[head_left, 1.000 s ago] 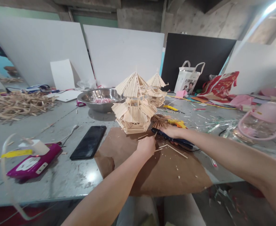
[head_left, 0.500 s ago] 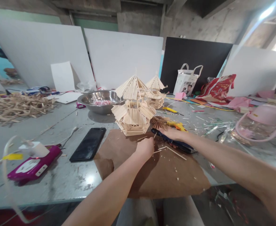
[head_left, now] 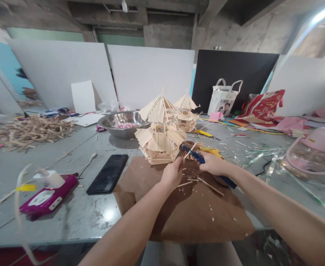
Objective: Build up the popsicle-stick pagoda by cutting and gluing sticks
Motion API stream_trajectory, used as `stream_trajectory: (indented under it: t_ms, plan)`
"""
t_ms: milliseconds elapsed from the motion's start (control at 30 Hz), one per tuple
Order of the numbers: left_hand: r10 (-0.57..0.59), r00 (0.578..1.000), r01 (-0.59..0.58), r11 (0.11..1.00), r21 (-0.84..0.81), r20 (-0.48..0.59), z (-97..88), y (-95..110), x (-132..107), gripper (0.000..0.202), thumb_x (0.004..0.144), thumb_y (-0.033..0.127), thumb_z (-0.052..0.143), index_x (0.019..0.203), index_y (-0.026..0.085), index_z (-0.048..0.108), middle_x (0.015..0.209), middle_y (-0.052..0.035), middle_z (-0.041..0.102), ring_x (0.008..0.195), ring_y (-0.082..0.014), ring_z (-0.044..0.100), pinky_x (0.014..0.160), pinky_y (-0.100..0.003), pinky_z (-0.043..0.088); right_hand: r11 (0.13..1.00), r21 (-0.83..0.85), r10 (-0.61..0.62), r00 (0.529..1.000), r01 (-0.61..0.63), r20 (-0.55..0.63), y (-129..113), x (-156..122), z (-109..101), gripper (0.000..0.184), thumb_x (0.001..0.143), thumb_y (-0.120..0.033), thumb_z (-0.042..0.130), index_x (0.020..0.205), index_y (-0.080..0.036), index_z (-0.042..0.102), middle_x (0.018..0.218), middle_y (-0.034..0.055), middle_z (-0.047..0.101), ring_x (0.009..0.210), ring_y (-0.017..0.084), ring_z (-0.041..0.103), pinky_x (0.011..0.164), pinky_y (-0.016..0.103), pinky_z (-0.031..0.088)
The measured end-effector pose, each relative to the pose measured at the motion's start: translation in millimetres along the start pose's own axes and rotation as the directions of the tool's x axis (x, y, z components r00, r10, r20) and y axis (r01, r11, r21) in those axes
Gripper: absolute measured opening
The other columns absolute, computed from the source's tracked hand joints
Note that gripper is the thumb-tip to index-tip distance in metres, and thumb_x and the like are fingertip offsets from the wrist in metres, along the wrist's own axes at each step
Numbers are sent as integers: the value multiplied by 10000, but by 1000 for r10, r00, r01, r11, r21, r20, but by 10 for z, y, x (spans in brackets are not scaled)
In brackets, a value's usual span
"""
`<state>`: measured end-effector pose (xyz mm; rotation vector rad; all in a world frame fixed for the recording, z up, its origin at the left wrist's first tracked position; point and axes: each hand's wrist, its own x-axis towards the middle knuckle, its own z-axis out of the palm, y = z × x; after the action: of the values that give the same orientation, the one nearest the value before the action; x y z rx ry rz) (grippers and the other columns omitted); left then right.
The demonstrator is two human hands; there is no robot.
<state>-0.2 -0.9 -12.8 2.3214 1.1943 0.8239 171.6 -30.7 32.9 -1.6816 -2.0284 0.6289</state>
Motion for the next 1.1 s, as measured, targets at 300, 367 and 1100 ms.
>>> stream_trajectory:
  t_ms: [300, 367, 1100]
  plan:
    - [104, 994, -81, 889, -450, 26, -3, 23, 33, 329, 793, 380, 359, 870, 140, 571, 584, 5, 484, 552, -92, 424, 543, -209, 342, 977, -83, -213, 937, 198, -276, 207, -41, 222, 542, 560, -125, 455, 1099, -127, 398, 1049, 114, 511, 960, 212, 472, 870, 359, 333]
    - [75, 991, 2, 821, -571, 112, -1, 38, 34, 338, 773, 421, 384, 808, 135, 561, 500, 36, 402, 467, -67, 356, 469, -193, 299, 968, -155, -236, 918, 195, -320, 253, -35, 268, 545, 559, -130, 457, 1099, -121, 391, 1045, 125, 504, 971, 229, 455, 873, 382, 319]
    - [16, 996, -28, 990, 136, 89, -100, -64, 88, 337, 811, 364, 313, 783, 186, 596, 669, -14, 590, 613, -126, 505, 563, -217, 334, 958, -239, -236, 904, 156, -357, 435, 12, 408, 533, 740, -429, 446, 1185, -147, 370, 1169, 137, 468, 1095, 244, 387, 898, 428, 251]
